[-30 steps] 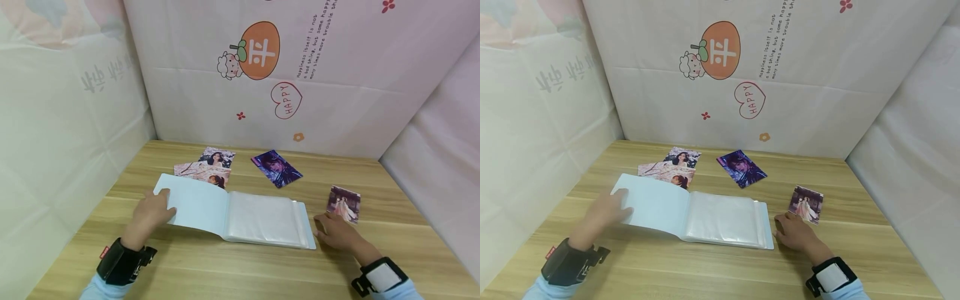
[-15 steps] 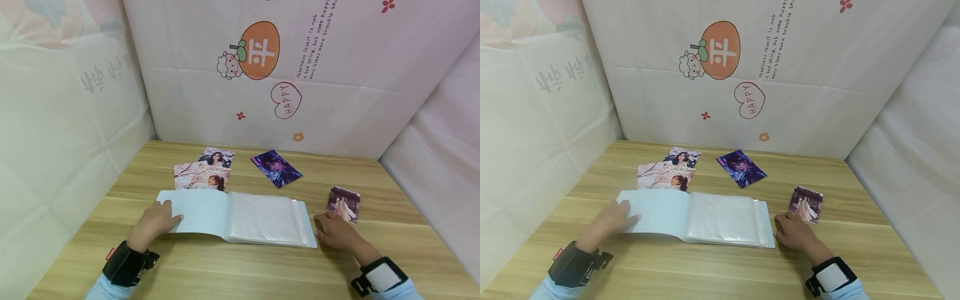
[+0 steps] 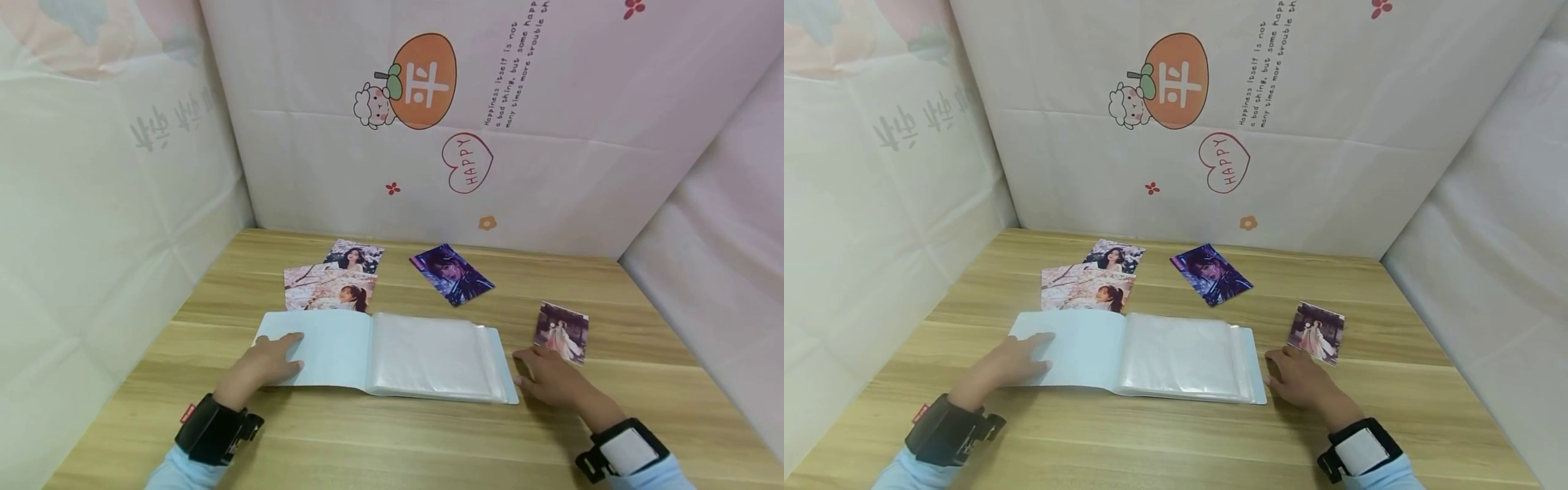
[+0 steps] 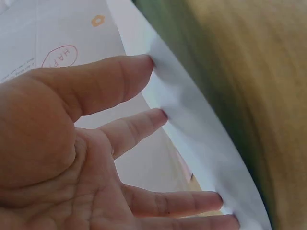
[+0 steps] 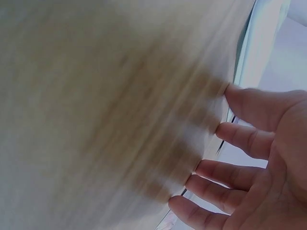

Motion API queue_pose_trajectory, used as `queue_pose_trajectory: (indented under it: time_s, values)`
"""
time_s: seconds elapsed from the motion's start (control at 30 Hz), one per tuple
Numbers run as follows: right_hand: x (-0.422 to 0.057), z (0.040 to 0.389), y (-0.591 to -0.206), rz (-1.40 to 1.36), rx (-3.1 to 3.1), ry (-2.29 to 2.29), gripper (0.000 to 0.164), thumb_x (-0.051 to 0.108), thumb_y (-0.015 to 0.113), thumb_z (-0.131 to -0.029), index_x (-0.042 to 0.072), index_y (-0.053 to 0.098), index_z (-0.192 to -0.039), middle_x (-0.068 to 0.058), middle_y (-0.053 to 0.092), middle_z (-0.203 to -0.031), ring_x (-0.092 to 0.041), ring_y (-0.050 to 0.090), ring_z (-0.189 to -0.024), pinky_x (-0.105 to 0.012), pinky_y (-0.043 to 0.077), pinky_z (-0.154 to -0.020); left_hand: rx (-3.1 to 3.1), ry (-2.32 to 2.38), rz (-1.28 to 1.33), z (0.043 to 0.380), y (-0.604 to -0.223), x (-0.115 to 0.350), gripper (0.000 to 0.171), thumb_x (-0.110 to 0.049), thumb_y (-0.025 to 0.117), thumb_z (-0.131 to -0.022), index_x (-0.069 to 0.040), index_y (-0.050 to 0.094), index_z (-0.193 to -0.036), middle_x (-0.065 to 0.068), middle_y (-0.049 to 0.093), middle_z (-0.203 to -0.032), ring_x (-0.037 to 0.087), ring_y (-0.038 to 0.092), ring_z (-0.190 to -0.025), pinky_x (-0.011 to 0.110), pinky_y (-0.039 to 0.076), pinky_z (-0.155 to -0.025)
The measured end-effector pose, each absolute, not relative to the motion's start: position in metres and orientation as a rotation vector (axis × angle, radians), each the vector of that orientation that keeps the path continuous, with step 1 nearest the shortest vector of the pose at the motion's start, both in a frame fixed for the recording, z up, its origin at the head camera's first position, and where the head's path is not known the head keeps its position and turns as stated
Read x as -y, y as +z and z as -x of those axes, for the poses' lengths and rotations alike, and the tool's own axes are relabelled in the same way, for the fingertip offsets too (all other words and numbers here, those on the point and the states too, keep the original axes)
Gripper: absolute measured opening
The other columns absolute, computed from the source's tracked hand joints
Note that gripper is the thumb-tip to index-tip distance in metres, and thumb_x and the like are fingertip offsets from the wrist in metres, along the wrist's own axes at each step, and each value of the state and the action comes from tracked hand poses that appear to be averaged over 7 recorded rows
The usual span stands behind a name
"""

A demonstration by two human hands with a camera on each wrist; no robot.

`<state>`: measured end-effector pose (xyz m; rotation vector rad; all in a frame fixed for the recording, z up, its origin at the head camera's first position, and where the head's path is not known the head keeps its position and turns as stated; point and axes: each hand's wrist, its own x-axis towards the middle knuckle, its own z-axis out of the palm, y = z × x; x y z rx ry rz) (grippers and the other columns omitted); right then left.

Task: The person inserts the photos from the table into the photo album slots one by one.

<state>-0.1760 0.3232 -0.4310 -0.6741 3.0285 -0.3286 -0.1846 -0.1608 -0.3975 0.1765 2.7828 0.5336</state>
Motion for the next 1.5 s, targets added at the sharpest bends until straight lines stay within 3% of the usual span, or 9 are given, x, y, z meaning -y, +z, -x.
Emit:
queue_pose_trajectory:
  time_s: [0.17, 0.33, 1.07, 1.23, 1.37, 1.5]
  values:
    - [-0.325, 0.177, -0.428, 0.719, -3.019, -0.354, 0.044, 0.014, 0.069, -0.082, -0.008, 0.053, -0.117, -0.027, 0.056, -0.107, -0.043, 0.054, -0.096, -0.055, 0.042, -0.081, -2.784, 0.463, -0.17, 0.183, -0.4, 0.159, 0.051, -0.021, 0.064, -0.087, -0.006, 0.049, -0.134, 0.035, 0.042, -0.117, 0.046, 0.043, -0.094, 0.058, 0.038, -0.077]
    - [-0.325, 0.177, -0.427, 0.726, -3.027, -0.35, 0.042, 0.014, 0.07, -0.082, -0.008, 0.055, -0.114, -0.025, 0.057, -0.105, -0.042, 0.054, -0.095, -0.053, 0.043, -0.08, -2.793, 0.45, -0.172, 0.181, -0.402, 0.158, 0.052, -0.02, 0.067, -0.085, -0.008, 0.051, -0.133, 0.033, 0.041, -0.111, 0.043, 0.041, -0.087, 0.055, 0.038, -0.072]
    - [-0.325, 0.179, -0.429, 0.715, -3.058, -0.342, 0.041, 0.013, 0.071, -0.08, -0.008, 0.056, -0.112, -0.022, 0.059, -0.101, -0.038, 0.056, -0.09, -0.051, 0.045, -0.076, -2.836, 0.434, -0.201, 0.179, -0.406, 0.159, 0.056, -0.026, 0.067, -0.08, -0.012, 0.05, -0.132, 0.031, 0.039, -0.107, 0.042, 0.038, -0.086, 0.051, 0.038, -0.068]
    - [-0.33, 0.184, -0.423, 0.532, -3.118, -0.37, 0.047, 0.016, 0.07, -0.081, -0.008, 0.053, -0.118, -0.03, 0.054, -0.109, -0.046, 0.052, -0.097, -0.055, 0.044, -0.078, -2.822, 0.473, -0.195, 0.176, -0.407, 0.159, 0.056, -0.024, 0.067, -0.08, -0.011, 0.05, -0.132, 0.031, 0.039, -0.109, 0.043, 0.038, -0.087, 0.051, 0.038, -0.067]
    - [-0.343, 0.195, -0.417, 0.366, -3.131, -0.4, 0.049, 0.014, 0.063, -0.084, -0.015, 0.048, -0.12, -0.039, 0.048, -0.111, -0.054, 0.046, -0.102, -0.061, 0.04, -0.08, -2.829, 0.478, -0.217, 0.175, -0.406, 0.158, 0.055, -0.021, 0.066, -0.079, -0.009, 0.051, -0.131, 0.03, 0.039, -0.109, 0.042, 0.037, -0.085, 0.05, 0.037, -0.067]
    - [-0.364, 0.207, -0.413, 0.254, -3.182, -0.483, 0.041, 0.011, 0.058, -0.085, -0.02, 0.048, -0.11, -0.035, 0.055, -0.093, -0.051, 0.052, -0.086, -0.057, 0.043, -0.072, -2.835, 0.472, -0.241, 0.175, -0.406, 0.156, 0.055, -0.02, 0.065, -0.079, -0.009, 0.051, -0.13, 0.03, 0.04, -0.108, 0.041, 0.037, -0.084, 0.05, 0.036, -0.068]
